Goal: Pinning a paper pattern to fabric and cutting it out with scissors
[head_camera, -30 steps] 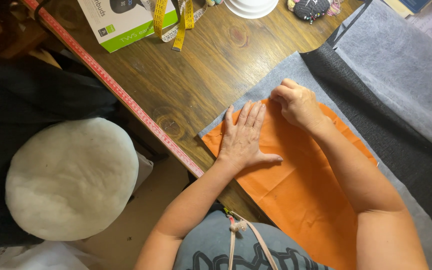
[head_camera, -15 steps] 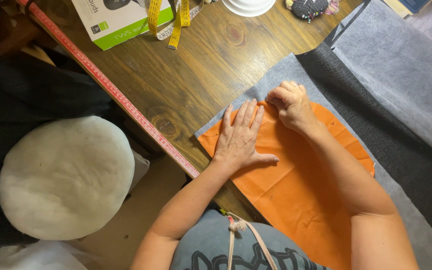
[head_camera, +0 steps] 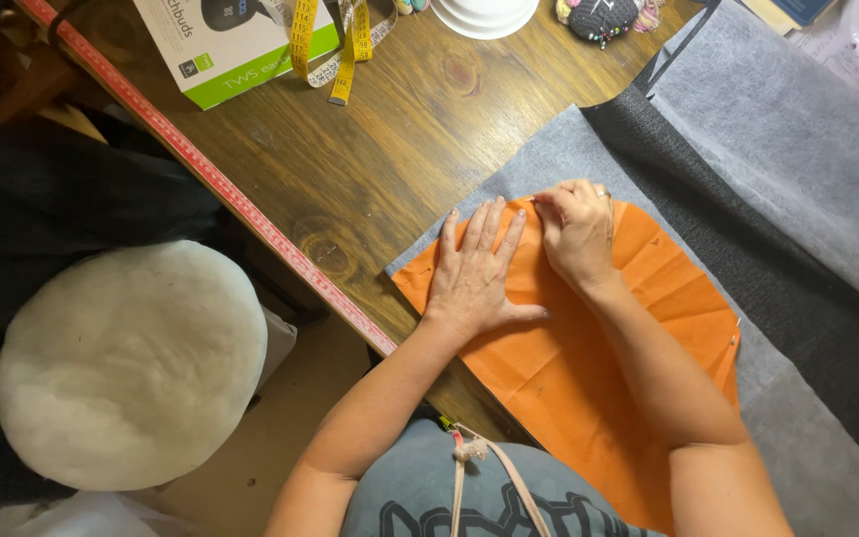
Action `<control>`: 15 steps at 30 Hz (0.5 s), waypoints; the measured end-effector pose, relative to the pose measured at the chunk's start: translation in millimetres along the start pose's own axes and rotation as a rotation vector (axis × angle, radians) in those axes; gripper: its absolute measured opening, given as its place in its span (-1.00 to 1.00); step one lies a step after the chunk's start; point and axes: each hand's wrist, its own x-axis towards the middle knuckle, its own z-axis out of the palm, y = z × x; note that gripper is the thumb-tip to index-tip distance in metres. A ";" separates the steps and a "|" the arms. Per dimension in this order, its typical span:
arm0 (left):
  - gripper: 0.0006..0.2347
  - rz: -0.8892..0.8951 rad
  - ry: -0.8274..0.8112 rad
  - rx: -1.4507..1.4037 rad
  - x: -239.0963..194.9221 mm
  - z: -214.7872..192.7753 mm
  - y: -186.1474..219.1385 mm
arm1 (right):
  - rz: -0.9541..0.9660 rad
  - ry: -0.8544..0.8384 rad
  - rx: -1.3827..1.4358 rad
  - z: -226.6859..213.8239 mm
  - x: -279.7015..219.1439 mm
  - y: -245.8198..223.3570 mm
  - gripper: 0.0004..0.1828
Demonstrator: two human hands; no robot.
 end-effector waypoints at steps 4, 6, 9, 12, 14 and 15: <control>0.17 -0.015 0.006 0.001 -0.5 4.0 1.0 | 0.124 0.049 0.146 7.5 -13.7 -9.5 -0.93; 0.16 -0.013 0.008 0.017 1.5 6.4 0.6 | 0.076 0.087 0.079 7.9 -14.1 -13.1 -0.87; 0.15 -0.017 0.022 0.014 1.0 0.8 2.5 | -0.034 0.105 0.018 12.5 -16.2 -8.2 -0.80; 0.15 -0.023 0.017 0.006 1.5 3.9 1.9 | -0.076 0.161 -0.086 7.4 -20.4 -12.6 -0.69; 0.11 -0.027 0.012 0.019 1.1 3.9 2.3 | -0.092 0.088 -0.097 -7.9 -27.4 -42.2 -0.58; 0.06 -0.037 0.008 0.031 0.4 4.7 3.9 | -0.111 0.010 -0.105 -16.1 -32.7 -56.8 -0.45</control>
